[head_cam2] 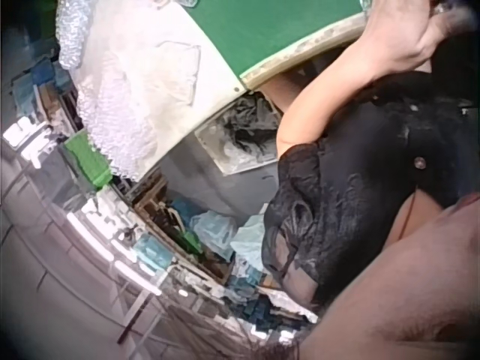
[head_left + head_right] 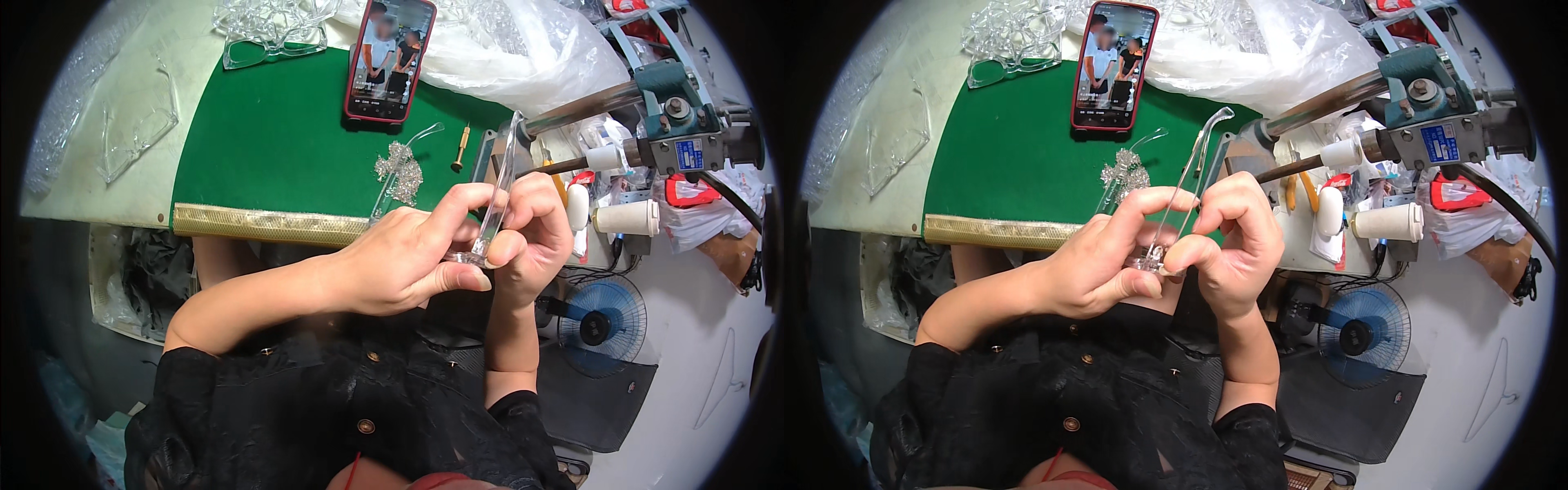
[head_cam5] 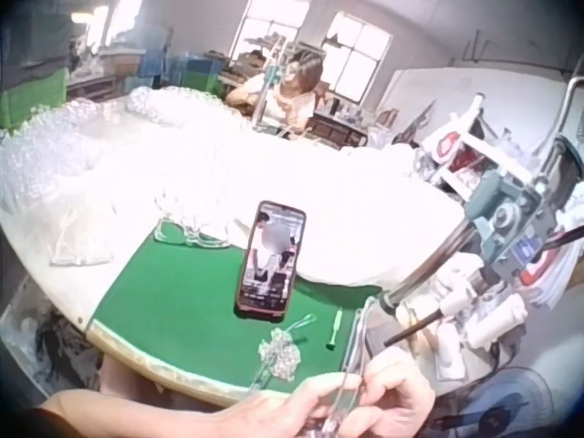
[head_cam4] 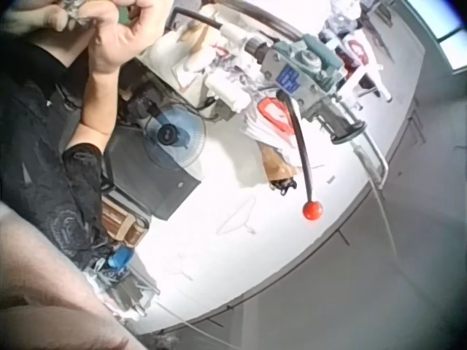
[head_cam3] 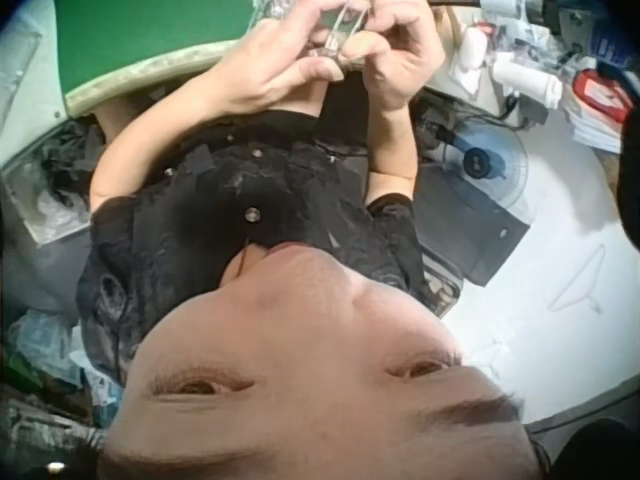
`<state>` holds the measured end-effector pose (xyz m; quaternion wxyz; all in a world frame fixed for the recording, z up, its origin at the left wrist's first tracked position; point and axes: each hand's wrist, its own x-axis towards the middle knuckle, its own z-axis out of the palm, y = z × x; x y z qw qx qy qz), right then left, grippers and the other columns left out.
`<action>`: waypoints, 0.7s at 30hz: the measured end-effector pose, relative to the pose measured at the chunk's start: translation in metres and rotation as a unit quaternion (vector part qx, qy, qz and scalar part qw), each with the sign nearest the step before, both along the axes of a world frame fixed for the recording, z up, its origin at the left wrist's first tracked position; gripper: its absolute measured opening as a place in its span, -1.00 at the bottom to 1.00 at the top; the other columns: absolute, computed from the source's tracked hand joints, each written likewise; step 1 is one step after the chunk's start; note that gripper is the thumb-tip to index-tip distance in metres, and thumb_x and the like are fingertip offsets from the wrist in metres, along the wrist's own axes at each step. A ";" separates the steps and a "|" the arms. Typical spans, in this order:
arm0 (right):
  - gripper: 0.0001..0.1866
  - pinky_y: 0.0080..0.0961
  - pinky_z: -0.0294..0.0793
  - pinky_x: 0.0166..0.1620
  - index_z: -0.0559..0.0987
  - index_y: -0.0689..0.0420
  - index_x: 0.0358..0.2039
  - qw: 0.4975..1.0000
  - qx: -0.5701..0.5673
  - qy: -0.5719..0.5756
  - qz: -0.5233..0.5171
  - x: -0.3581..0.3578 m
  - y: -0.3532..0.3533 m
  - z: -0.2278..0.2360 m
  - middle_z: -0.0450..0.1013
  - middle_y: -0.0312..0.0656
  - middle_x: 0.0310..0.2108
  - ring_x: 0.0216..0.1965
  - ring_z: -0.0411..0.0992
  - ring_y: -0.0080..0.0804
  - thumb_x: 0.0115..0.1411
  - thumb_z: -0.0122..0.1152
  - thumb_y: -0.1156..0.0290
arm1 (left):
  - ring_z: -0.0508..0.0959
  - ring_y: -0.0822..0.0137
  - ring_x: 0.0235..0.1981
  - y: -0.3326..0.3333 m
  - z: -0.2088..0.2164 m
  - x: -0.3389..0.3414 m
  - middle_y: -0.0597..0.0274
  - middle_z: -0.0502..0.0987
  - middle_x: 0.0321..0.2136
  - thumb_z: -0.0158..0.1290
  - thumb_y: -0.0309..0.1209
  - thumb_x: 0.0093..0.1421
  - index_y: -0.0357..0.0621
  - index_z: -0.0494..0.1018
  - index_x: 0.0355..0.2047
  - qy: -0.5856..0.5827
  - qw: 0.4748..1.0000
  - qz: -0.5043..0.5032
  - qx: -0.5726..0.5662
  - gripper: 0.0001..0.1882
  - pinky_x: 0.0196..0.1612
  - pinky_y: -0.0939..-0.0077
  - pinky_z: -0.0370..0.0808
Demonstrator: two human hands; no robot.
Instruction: The person repeatedly picks up clear eyeglass frames and uses a small tool to tighten or adjust the hinge screws. They handle multiple frames one at a time, placing each back on the table after adjustment.
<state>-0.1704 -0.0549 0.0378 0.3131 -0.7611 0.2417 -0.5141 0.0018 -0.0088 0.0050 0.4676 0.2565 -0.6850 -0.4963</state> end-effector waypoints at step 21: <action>-0.71 -0.66 0.29 -0.21 0.59 0.29 -0.17 0.988 0.153 -0.019 -0.015 -0.053 -0.012 0.012 0.35 -0.31 -0.40 -0.34 0.29 -0.59 0.13 0.25 0.40 | 0.52 0.05 -0.11 -0.054 0.004 -0.055 -0.05 0.48 -0.13 0.07 -0.22 0.22 -0.21 0.20 0.11 -0.091 0.972 0.124 -0.175 -0.46 -0.06 0.33 0.44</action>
